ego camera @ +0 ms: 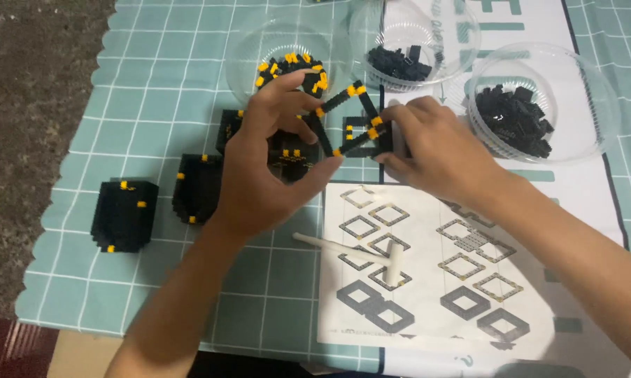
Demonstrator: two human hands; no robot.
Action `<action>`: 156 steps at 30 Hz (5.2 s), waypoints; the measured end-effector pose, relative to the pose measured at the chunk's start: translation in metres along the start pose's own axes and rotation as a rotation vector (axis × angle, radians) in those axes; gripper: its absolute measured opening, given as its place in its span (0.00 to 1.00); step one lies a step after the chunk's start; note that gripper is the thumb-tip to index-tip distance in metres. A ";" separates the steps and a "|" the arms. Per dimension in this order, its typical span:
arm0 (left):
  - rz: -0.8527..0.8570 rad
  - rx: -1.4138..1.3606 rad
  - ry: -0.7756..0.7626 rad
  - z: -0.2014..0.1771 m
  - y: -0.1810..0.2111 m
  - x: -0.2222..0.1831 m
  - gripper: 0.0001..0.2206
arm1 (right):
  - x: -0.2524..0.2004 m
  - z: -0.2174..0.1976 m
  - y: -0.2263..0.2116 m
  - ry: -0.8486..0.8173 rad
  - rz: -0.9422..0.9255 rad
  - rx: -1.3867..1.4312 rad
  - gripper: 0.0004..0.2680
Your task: Assembling small interlocking plastic toy blocks into a larger structure while following printed instructions.
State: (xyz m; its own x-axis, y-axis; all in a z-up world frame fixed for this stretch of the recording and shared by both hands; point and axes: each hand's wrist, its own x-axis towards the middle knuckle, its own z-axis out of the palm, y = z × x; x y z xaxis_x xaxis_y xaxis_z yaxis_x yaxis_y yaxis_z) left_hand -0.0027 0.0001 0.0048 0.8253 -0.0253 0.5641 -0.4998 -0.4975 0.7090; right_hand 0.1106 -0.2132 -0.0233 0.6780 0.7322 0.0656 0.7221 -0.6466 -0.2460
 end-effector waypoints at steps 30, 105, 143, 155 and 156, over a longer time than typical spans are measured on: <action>-0.029 0.021 -0.034 0.004 -0.019 0.002 0.23 | -0.025 0.001 0.019 0.090 -0.042 0.164 0.25; 0.022 0.500 -0.520 0.034 -0.059 0.009 0.29 | -0.080 -0.003 0.046 0.225 -0.034 0.316 0.17; 0.489 0.198 -0.333 0.090 0.042 0.026 0.09 | -0.107 -0.060 0.162 0.556 0.276 -0.022 0.04; 0.426 0.524 -0.729 0.263 0.009 0.180 0.06 | -0.110 -0.053 0.153 0.595 0.564 0.108 0.06; 0.395 0.532 -0.756 0.278 0.003 0.183 0.07 | -0.109 -0.052 0.154 0.577 0.582 0.131 0.06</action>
State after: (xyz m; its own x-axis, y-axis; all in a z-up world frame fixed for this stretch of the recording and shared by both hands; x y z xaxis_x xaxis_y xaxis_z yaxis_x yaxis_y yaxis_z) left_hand 0.2195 -0.2471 -0.0076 0.6682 -0.7242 0.1703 -0.7440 -0.6527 0.1432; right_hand 0.1546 -0.4038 -0.0176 0.9279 0.0405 0.3706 0.2368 -0.8318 -0.5020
